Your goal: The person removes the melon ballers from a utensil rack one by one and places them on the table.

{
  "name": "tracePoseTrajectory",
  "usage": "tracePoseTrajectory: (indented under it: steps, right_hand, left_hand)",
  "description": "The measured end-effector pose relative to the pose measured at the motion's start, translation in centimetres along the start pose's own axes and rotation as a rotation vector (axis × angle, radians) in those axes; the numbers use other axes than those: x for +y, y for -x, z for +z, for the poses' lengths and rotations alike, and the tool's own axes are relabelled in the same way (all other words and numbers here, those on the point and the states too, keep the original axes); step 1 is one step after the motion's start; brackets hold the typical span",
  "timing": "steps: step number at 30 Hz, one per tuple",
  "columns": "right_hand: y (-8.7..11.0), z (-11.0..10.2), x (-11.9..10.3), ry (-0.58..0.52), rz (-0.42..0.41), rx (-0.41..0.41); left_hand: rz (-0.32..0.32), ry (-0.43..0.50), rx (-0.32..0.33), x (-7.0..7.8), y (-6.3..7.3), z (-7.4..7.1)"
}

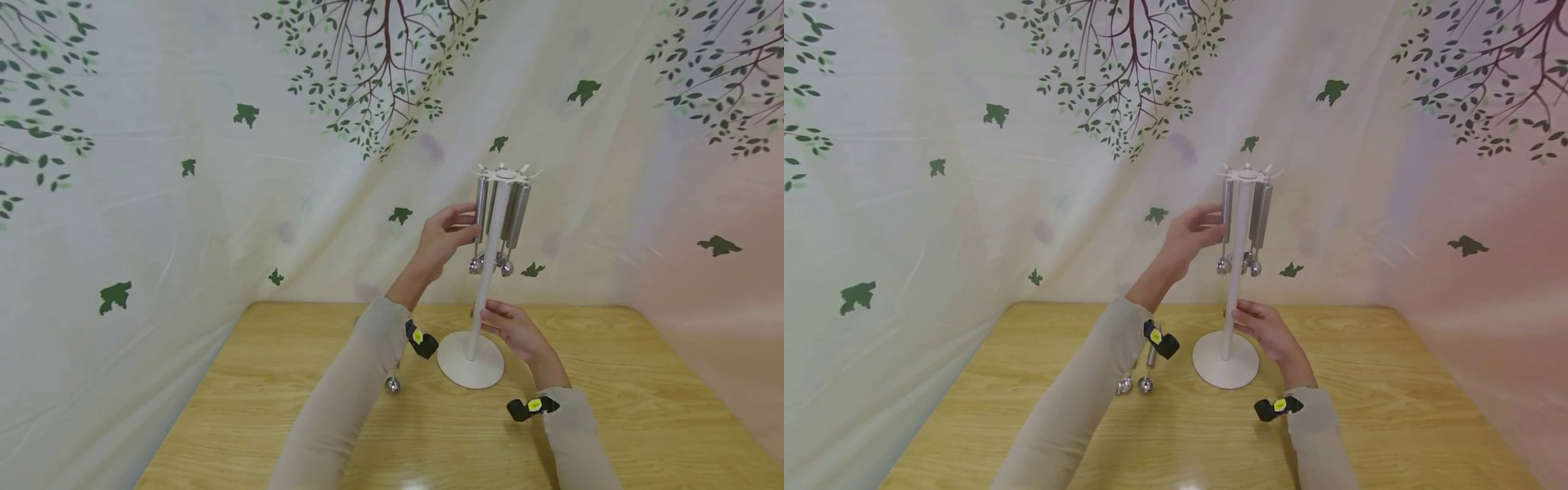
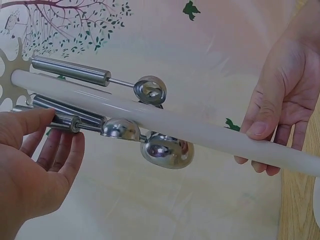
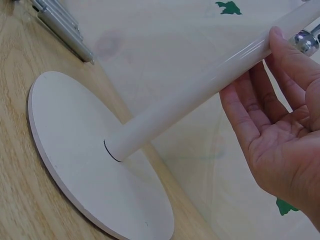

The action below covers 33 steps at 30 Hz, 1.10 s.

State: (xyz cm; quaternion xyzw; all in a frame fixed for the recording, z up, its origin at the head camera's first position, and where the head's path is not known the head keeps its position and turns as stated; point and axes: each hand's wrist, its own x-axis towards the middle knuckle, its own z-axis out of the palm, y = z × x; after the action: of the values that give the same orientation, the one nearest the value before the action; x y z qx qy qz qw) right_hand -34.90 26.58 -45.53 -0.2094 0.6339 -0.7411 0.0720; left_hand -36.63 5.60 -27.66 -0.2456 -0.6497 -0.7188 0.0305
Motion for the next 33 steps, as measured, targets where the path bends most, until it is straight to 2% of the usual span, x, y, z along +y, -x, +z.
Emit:
tracePoseTrajectory:
  steps: [10,23,33]
  right_hand:
    - [0.0,-0.2,0.2,0.019,0.001,-0.009]
    - [-0.1,-0.2,0.4,0.004,-0.010,-0.006]
    - [0.0,0.1,0.0,0.001,-0.005,0.002]
  left_hand:
    - [0.039,0.045,0.041,0.6,-0.3,-0.2]
    - [-0.001,0.066,0.100,1.0,-0.3,-0.5]
    - [-0.016,0.075,0.100,1.2,-0.3,-1.1]
